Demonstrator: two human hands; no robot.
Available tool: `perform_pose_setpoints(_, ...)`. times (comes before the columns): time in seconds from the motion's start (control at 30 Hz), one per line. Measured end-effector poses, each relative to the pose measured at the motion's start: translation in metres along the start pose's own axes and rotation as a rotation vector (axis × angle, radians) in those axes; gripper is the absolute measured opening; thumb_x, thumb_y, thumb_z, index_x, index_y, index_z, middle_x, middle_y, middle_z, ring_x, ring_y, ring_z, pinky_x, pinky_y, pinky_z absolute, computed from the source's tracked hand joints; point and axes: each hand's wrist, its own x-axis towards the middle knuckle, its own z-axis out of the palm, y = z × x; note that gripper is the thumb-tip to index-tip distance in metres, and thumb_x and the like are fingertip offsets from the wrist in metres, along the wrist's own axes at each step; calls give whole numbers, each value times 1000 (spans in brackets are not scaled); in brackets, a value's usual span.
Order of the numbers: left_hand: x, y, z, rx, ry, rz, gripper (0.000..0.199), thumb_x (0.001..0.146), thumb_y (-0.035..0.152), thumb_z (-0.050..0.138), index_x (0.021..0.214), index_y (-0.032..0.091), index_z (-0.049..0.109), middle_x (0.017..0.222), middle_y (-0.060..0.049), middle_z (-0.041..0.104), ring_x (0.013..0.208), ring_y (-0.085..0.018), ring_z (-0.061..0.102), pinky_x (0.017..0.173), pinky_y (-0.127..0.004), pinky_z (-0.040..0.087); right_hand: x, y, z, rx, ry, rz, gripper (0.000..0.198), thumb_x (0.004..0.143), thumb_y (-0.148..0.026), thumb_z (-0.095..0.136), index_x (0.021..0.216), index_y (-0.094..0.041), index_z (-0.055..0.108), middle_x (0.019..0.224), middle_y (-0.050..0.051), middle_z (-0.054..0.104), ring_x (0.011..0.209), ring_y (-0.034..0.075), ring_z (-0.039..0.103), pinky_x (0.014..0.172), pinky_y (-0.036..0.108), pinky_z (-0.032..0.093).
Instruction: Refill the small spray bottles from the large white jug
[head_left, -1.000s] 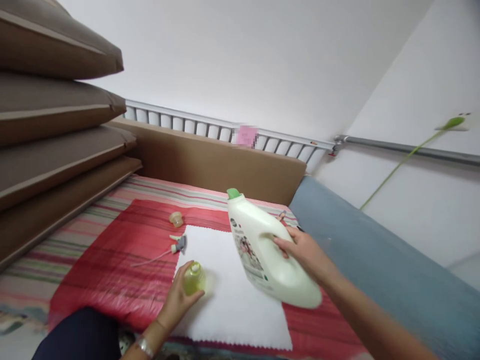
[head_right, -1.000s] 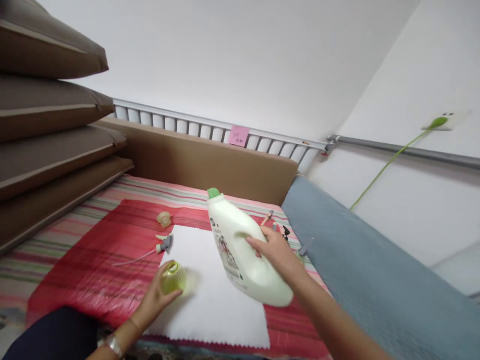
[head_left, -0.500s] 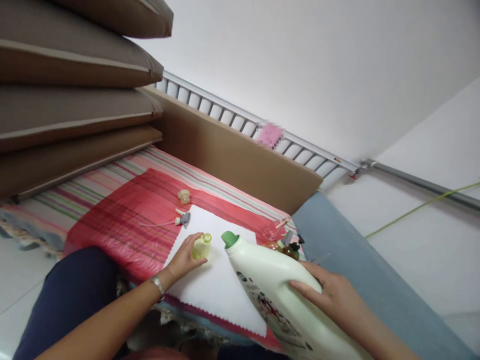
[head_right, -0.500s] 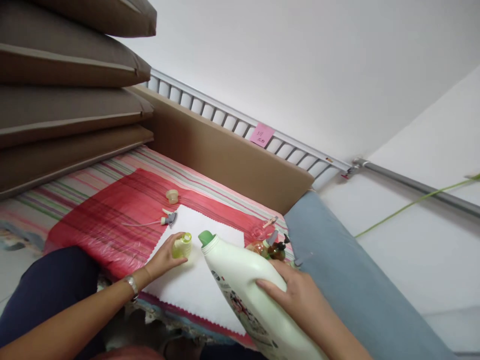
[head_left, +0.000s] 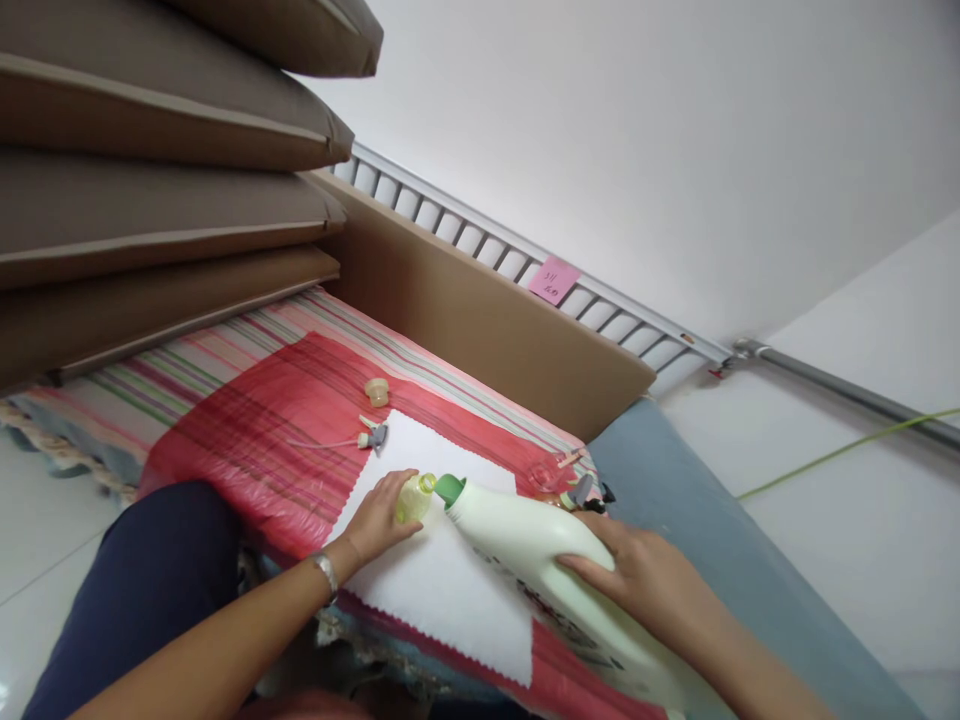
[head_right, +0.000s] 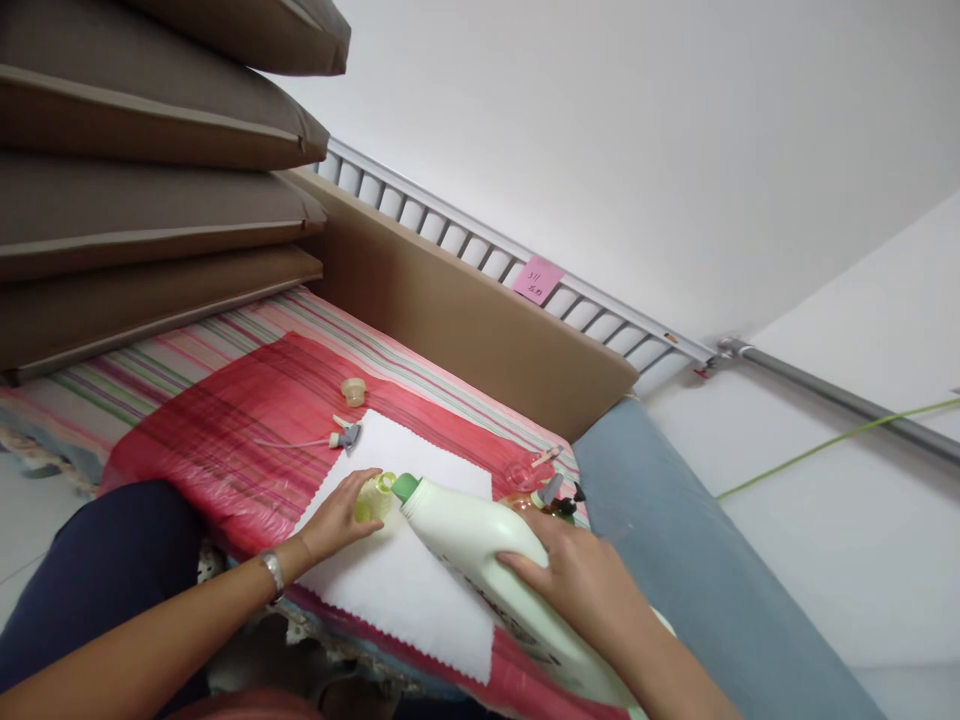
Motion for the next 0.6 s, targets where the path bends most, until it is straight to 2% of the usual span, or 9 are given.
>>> perform_pose_setpoints(0.1, 0, -1, 1, 9, -6, -2, 72, 64, 19, 75, 129, 23, 43, 127, -10, 53, 121, -29, 49, 105, -48, 39, 3, -3, -2, -29, -1, -25, 34, 84, -48, 55, 114, -34, 63, 102, 1, 73, 87, 27, 68, 73, 34, 50)
perform_pose_setpoints(0.43, 0, 0, 0, 32, -33, 8, 72, 66, 20, 74, 130, 22, 41, 128, -11, 52, 121, -29, 47, 104, -48, 39, 19, -19, -26, -70, -42, 17, 27, 80, -47, 59, 99, -30, 68, 88, 3, 74, 80, 28, 69, 63, 32, 47)
perform_pose_setpoints(0.6, 0, 1, 0, 31, -34, 9, 71, 65, 19, 73, 129, 24, 41, 127, -9, 53, 120, -28, 48, 104, -48, 38, 24, -22, -31, -62, -44, 31, 30, 78, -48, 60, 101, -30, 68, 86, 4, 74, 78, 28, 68, 62, 32, 47)
